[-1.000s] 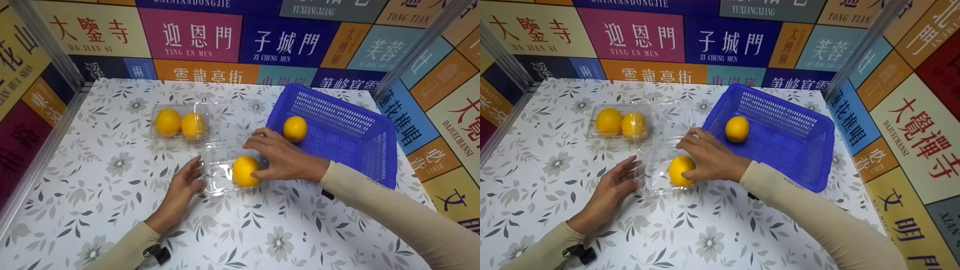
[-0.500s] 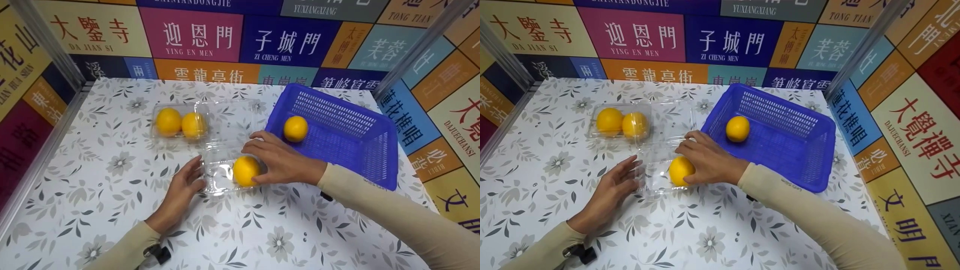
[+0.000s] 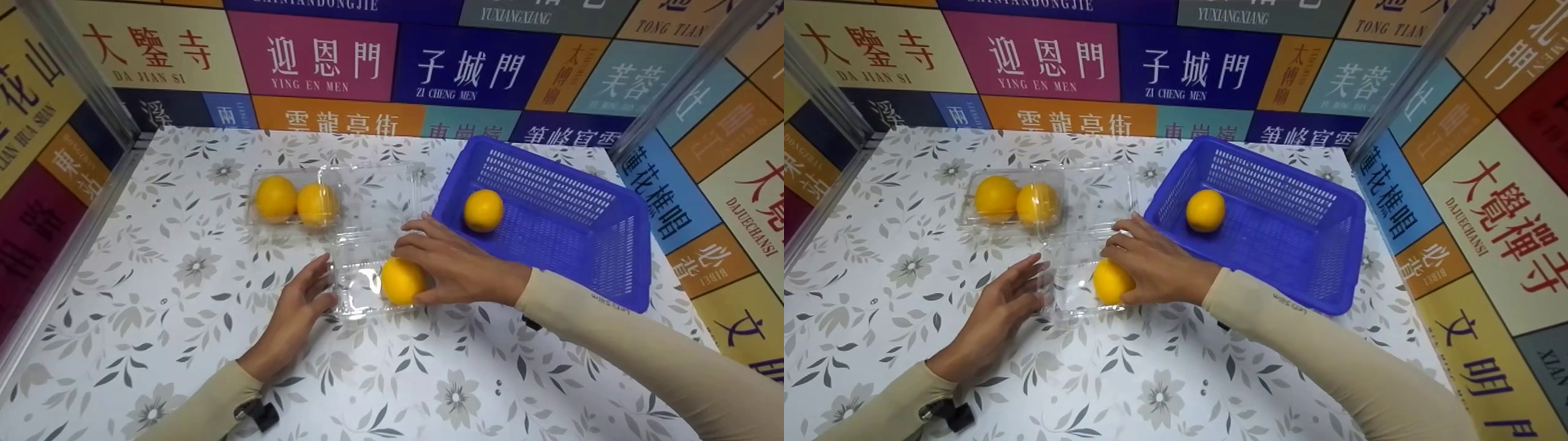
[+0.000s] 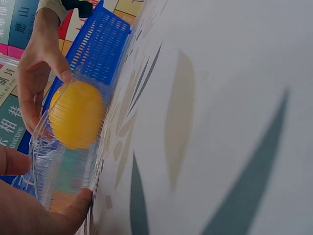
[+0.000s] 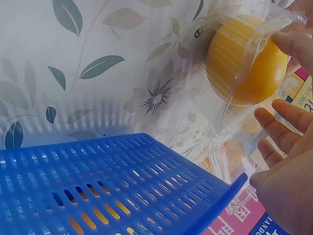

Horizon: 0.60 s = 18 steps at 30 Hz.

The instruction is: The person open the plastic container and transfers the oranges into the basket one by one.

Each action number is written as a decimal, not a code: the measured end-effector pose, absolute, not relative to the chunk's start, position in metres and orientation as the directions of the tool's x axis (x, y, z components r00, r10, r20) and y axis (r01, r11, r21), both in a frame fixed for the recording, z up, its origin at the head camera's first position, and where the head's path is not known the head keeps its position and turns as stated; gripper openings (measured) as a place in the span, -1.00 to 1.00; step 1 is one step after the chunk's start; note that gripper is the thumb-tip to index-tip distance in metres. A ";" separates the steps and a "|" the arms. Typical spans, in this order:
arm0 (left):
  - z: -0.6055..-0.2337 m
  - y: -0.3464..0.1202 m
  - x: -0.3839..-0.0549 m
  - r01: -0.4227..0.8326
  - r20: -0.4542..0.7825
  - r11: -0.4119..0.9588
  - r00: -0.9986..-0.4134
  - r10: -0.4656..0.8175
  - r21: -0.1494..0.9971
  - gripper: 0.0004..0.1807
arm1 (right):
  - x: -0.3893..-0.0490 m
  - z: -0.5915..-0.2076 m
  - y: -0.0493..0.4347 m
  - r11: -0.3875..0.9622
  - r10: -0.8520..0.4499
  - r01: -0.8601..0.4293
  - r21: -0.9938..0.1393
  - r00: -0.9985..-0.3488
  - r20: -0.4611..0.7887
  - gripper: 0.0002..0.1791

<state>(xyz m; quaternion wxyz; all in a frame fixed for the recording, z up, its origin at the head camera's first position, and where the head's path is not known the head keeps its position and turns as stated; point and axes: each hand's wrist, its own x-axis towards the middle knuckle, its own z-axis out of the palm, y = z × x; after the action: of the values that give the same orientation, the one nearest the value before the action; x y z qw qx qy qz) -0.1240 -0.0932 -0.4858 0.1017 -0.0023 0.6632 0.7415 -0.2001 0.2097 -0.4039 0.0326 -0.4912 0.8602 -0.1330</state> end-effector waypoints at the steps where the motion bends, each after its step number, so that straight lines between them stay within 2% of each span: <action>1: -0.485 -0.093 -0.124 -0.156 -0.141 -0.099 -0.979 0.148 0.983 -0.16 | -0.200 -0.404 0.210 0.481 -0.854 -0.837 -0.261 -0.514 0.074 -0.24; 8: -0.484 -0.092 -0.125 -0.170 -0.157 -0.091 -0.978 0.138 0.981 -0.16 | -0.200 -0.405 0.208 0.504 -0.852 -0.835 -0.222 -0.523 0.031 -0.29; 18: -0.484 -0.091 -0.124 -0.150 -0.136 -0.095 -0.981 0.136 0.984 -0.15 | -0.200 -0.407 0.206 0.520 -0.847 -0.833 -0.191 -0.531 0.011 -0.24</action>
<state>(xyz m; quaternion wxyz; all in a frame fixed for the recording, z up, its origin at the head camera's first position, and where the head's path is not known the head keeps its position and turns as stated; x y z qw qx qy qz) -0.1238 -0.0911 -0.4844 0.0967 -0.0052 0.6657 0.7399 -0.1998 0.2060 -0.4073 0.0417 -0.4822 0.8708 -0.0864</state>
